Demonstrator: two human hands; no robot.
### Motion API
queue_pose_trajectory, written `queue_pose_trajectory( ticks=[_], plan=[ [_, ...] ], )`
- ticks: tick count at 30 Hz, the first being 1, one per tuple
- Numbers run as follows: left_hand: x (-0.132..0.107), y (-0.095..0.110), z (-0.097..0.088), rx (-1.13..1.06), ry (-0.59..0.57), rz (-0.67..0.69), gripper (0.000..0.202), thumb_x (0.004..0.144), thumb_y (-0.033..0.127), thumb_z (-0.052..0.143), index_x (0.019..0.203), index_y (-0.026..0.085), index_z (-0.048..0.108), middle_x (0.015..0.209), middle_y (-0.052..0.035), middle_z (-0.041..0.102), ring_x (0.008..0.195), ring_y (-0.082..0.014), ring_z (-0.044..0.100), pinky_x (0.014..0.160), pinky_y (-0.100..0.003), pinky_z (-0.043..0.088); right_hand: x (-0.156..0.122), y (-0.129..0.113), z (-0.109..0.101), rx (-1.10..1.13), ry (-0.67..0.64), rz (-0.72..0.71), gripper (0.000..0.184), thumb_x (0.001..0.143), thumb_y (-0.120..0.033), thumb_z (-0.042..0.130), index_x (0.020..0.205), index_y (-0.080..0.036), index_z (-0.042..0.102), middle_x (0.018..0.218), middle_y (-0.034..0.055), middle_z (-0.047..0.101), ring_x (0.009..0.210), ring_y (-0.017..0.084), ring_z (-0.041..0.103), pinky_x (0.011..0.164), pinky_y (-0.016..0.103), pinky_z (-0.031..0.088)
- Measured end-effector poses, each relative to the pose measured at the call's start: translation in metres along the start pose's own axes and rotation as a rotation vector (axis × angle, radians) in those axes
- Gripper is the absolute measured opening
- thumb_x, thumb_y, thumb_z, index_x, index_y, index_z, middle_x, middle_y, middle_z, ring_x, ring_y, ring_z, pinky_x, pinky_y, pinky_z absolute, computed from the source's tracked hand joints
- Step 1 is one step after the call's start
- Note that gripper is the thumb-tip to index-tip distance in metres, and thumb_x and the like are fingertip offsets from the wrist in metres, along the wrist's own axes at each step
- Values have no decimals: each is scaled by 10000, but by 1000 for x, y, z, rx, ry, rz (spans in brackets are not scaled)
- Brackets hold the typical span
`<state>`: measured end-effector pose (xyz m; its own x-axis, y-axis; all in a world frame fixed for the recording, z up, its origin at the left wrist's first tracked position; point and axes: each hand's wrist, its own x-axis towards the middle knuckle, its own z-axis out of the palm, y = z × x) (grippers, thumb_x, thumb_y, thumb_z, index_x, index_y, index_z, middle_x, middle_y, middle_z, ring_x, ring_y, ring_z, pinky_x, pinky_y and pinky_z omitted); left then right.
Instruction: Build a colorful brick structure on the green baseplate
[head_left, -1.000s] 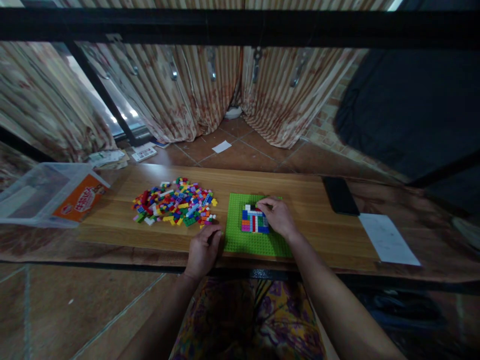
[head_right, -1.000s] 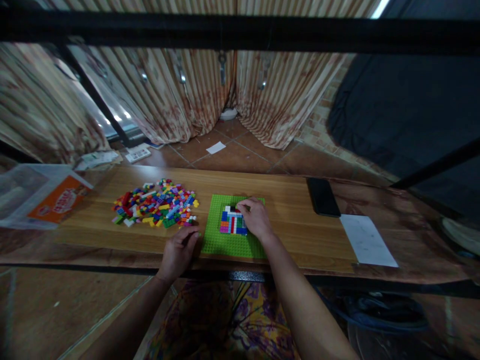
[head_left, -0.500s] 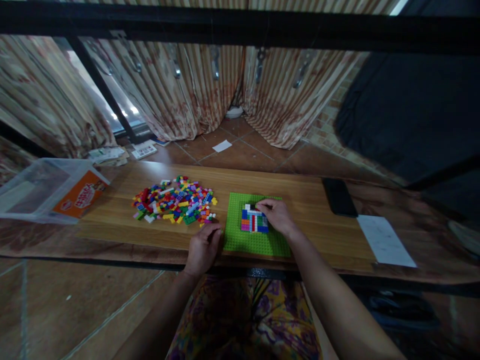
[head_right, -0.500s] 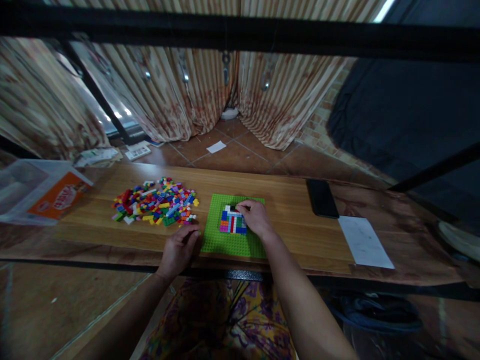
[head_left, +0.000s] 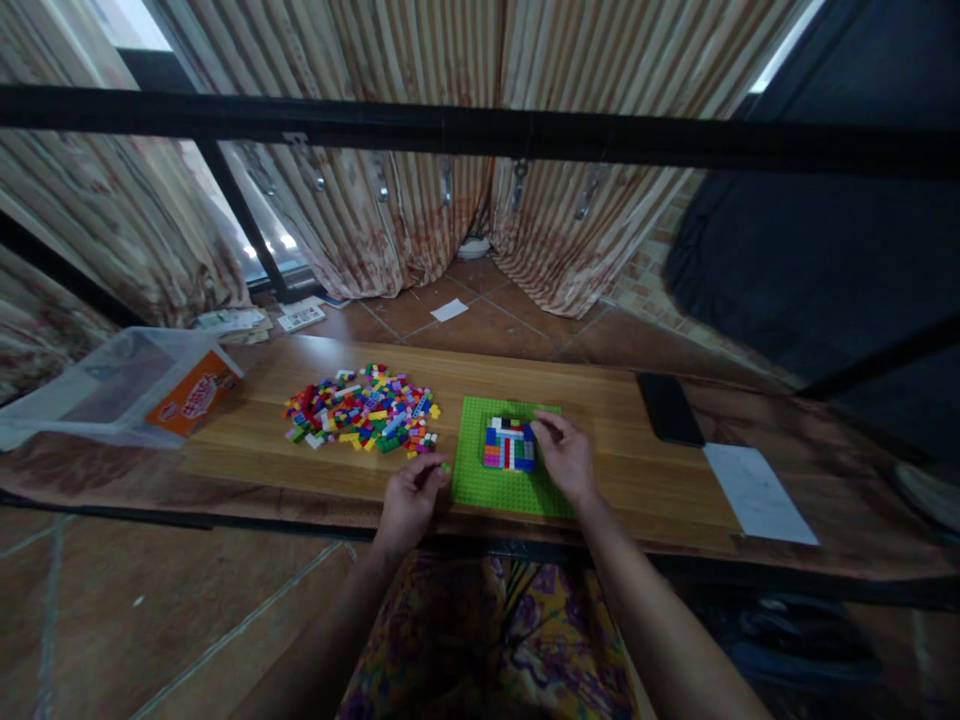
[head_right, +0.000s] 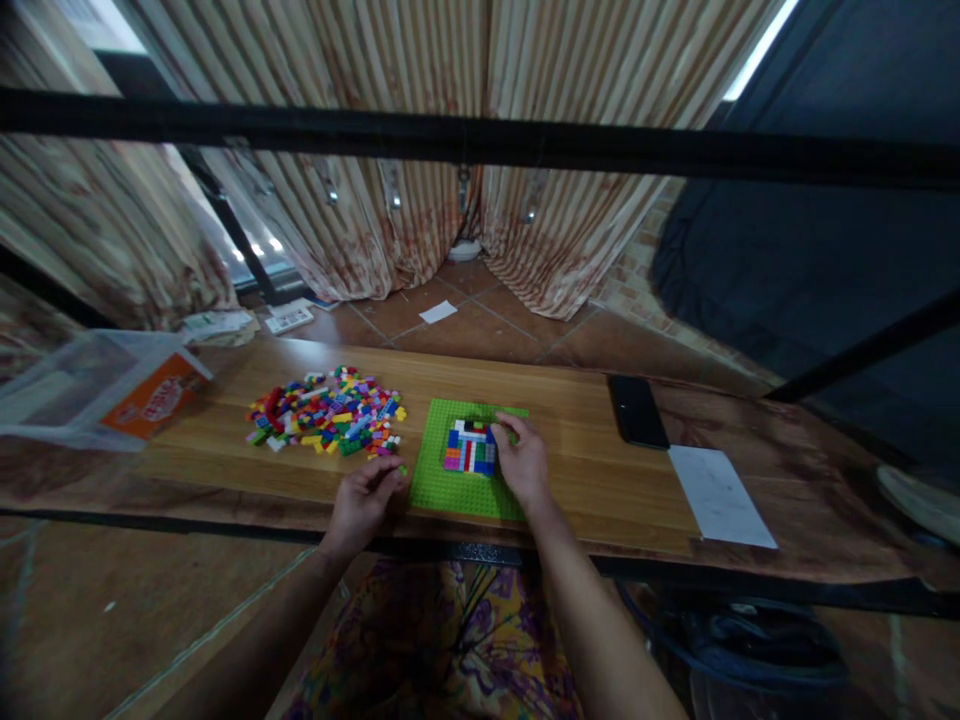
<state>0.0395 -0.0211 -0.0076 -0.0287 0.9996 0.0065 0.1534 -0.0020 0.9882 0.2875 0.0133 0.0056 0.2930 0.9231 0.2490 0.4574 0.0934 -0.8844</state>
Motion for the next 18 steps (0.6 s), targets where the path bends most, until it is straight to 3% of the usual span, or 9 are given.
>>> queue_pose_trajectory(
  ticks=[2,8,13,18],
  plan=[
    [-6,5,8,-108,1,-49,257,750,351,667,928,167,691,841,-45,716,732,-172,674,687,-306,565,-22,-9,-2,44,67,2,305,847,-425,584,959,-184,732,993,96,731,921,224,666,876,387,499],
    [-23,33,39,-260,-85,-72,237,739,345,694,886,159,682,828,-48,714,755,-170,674,684,-300,573,-83,-44,7,190,-120,106,244,829,-426,625,923,-235,744,977,56,738,901,215,670,808,345,520],
    [-29,54,53,-300,-117,-14,208,759,324,681,882,156,663,837,-45,710,739,-142,654,704,-278,563,-92,-58,6,273,-112,110,188,822,-380,643,914,-247,738,947,39,734,874,200,666,789,334,526],
    [-32,59,56,-258,-121,44,192,790,323,659,897,164,665,825,-39,698,750,-137,640,726,-271,549,-88,-62,-1,248,-121,62,186,823,-386,644,908,-251,739,915,38,724,865,198,659,773,325,525]
  ],
)
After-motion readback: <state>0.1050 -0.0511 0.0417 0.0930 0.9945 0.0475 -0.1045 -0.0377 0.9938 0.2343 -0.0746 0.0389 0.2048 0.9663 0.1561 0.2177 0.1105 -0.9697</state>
